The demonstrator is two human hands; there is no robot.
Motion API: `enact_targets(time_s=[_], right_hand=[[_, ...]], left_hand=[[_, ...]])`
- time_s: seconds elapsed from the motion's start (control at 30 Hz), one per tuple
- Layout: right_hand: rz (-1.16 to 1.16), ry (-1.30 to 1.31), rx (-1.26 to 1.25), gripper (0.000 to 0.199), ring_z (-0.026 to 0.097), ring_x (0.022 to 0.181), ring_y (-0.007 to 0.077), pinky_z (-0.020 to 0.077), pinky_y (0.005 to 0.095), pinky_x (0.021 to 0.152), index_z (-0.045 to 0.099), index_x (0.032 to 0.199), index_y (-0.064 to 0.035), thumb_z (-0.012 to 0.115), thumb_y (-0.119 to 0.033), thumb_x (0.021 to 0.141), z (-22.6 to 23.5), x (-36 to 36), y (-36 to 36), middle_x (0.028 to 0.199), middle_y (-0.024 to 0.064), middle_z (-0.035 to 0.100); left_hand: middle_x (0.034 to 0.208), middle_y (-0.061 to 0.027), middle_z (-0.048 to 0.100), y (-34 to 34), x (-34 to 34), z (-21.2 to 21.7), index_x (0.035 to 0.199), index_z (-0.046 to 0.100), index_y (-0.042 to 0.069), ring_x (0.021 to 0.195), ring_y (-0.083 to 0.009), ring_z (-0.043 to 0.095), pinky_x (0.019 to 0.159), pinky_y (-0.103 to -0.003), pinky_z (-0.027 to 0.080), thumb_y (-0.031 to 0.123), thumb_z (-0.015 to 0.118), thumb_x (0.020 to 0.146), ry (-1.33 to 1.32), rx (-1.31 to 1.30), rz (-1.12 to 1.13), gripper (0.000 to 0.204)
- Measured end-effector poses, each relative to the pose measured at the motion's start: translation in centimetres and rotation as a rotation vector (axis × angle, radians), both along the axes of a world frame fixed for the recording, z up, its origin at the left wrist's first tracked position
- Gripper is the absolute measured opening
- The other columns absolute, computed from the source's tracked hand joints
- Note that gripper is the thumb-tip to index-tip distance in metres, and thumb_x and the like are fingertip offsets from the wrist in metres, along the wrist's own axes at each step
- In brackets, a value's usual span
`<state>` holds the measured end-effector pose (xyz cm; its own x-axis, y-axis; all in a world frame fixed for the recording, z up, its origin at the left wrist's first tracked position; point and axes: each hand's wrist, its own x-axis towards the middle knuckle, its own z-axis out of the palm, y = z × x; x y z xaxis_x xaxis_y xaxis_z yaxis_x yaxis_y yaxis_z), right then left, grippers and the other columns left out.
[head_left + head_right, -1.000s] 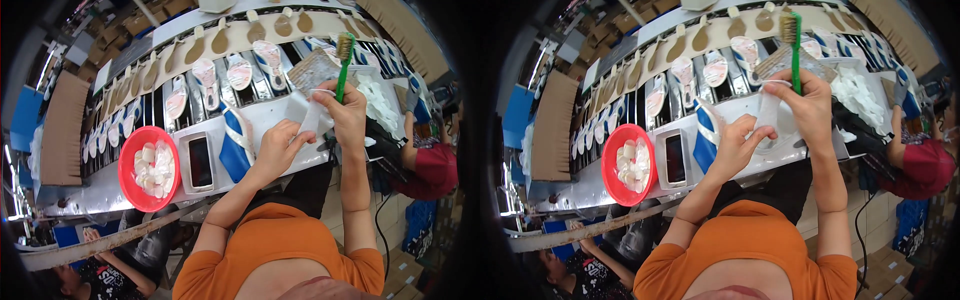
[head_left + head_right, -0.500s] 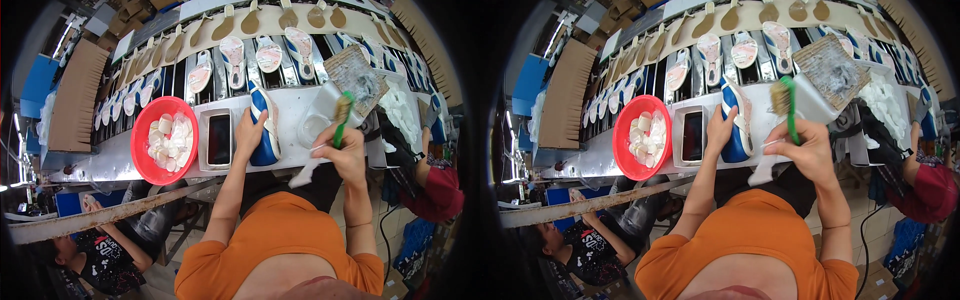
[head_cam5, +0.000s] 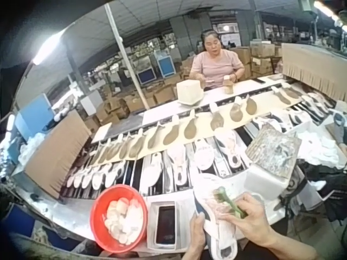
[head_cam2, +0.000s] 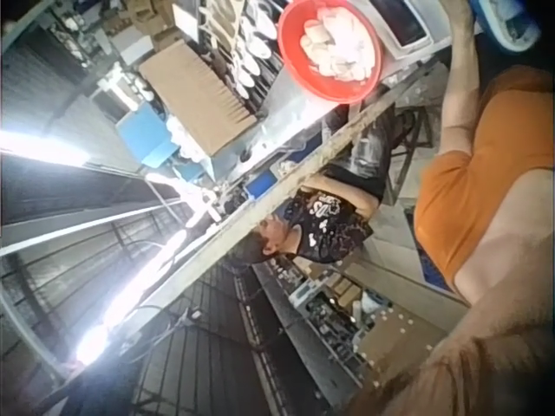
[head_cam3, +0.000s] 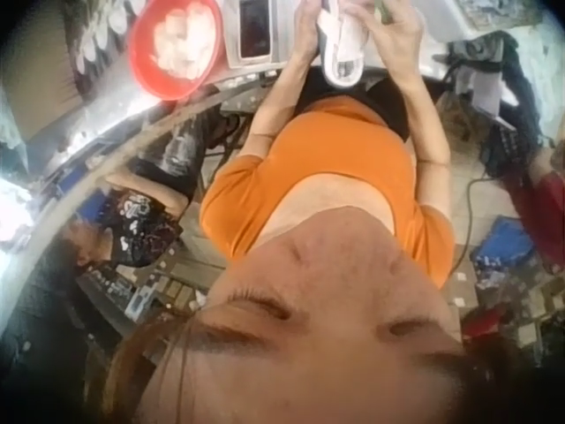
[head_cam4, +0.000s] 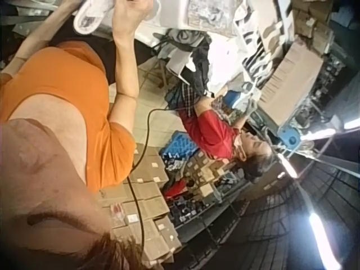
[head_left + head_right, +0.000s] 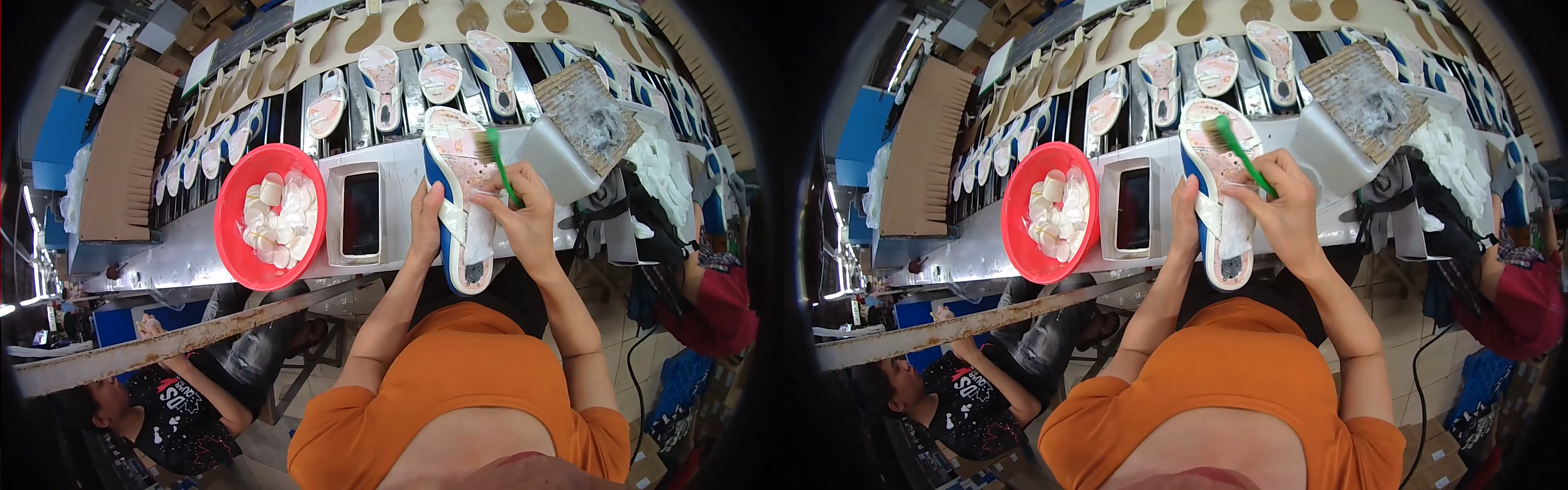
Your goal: Applying adhesive or cleaning liquid to the soles of shoes on an assembly line conveyor belt.
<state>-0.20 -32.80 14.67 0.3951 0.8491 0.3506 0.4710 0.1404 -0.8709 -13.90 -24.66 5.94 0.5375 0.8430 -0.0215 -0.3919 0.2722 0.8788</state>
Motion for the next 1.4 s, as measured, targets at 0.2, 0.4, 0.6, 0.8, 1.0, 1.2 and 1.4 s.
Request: enact_targets(time_s=[0.2, 0.4, 0.6, 0.8, 1.0, 1.2, 1.4], right_hand=[[-0.209, -0.166, 0.014, 0.031, 0.058, 0.079, 0.0199, 0.0452, 0.0292, 0.063, 0.064, 0.103, -0.0012, 0.076, -0.009, 0.075, 3.1, 0.7, -0.5, 0.101, 0.0091, 0.058], [0.247, -0.54, -0.167, 0.019, 0.063, 0.066, 0.0246, 0.0484, 0.031, 0.058, 0.071, 0.097, -0.0097, 0.074, -0.009, 0.078, 1.5, 1.7, -5.0, 0.085, 0.0045, 0.062], [0.608, -0.203, -0.197, 0.012, 0.063, 0.067, 0.023, 0.0472, 0.0314, 0.058, 0.071, 0.089, -0.0067, 0.074, -0.012, 0.079, 3.6, 2.7, -3.0, 0.078, 0.0049, 0.063], [-0.206, -0.459, 0.165, 0.018, 0.062, 0.069, 0.0204, 0.0479, 0.0269, 0.062, 0.072, 0.098, -0.0051, 0.073, -0.004, 0.08, 4.4, 4.1, 3.5, 0.084, 0.0074, 0.066], [-0.228, -0.071, 0.393, 0.017, 0.057, 0.079, 0.0092, 0.0452, 0.0215, 0.07, 0.068, 0.102, 0.0042, 0.066, 0.005, 0.085, 5.8, 5.7, 2.7, 0.093, 0.0037, 0.065], [-0.288, 0.187, 0.408, 0.017, 0.05, 0.074, 0.0048, 0.0386, 0.0173, 0.064, 0.066, 0.107, 0.0038, 0.062, 0.003, 0.09, 2.3, 6.9, 1.1, 0.094, 0.0027, 0.062], [-0.289, 0.227, 0.352, 0.015, 0.042, 0.065, 0.0028, 0.0315, 0.0169, 0.057, 0.066, 0.105, 0.0025, 0.062, 0.0, 0.091, 2.4, 6.8, 0.5, 0.091, 0.0013, 0.061]], left_hand=[[0.118, -0.0195, 0.061, 0.2, -0.7, -0.3, 0.131, 0.046, -0.005, 0.101, -0.0241, 0.065, 0.087, -0.036, 0.053, 0.046, 0.041, 0.096, -0.014, -0.068, 0.014, 0.062], [0.119, -0.0185, 0.061, 2.1, -1.5, -1.0, 0.132, 0.046, -0.005, 0.102, -0.0244, 0.065, 0.089, -0.037, 0.053, 0.047, 0.043, 0.096, -0.045, -0.128, 0.085, 0.064], [0.118, -0.0178, 0.062, 2.7, -3.3, -0.9, 0.131, 0.046, -0.005, 0.101, -0.0234, 0.065, 0.089, -0.036, 0.053, 0.046, 0.045, 0.095, -0.033, -0.091, 0.105, 0.063], [0.111, -0.0057, 0.06, 3.4, -2.8, 0.6, 0.123, 0.054, -0.002, 0.097, -0.0106, 0.056, 0.086, -0.025, 0.044, 0.038, 0.051, 0.097, -0.027, -0.007, 0.037, 0.048], [0.109, -0.0101, 0.058, 11.7, -3.6, 8.3, 0.114, 0.053, -0.005, 0.102, -0.0167, 0.053, 0.092, -0.032, 0.042, 0.034, 0.049, 0.101, -0.075, 0.281, 0.834, 0.042], [0.139, -0.0144, 0.048, 23.7, -6.5, 10.4, 0.133, 0.047, -0.004, 0.122, -0.0237, 0.048, 0.106, -0.037, 0.036, 0.014, 0.074, 0.084, -0.12, 0.526, 1.1, 0.059], [0.126, -0.0163, 0.058, 35.8, -8.5, 6.0, 0.126, 0.048, -0.005, 0.113, -0.0274, 0.057, 0.101, -0.038, 0.043, 0.006, 0.08, 0.068, -0.032, 0.165, 1.443, 0.066]])
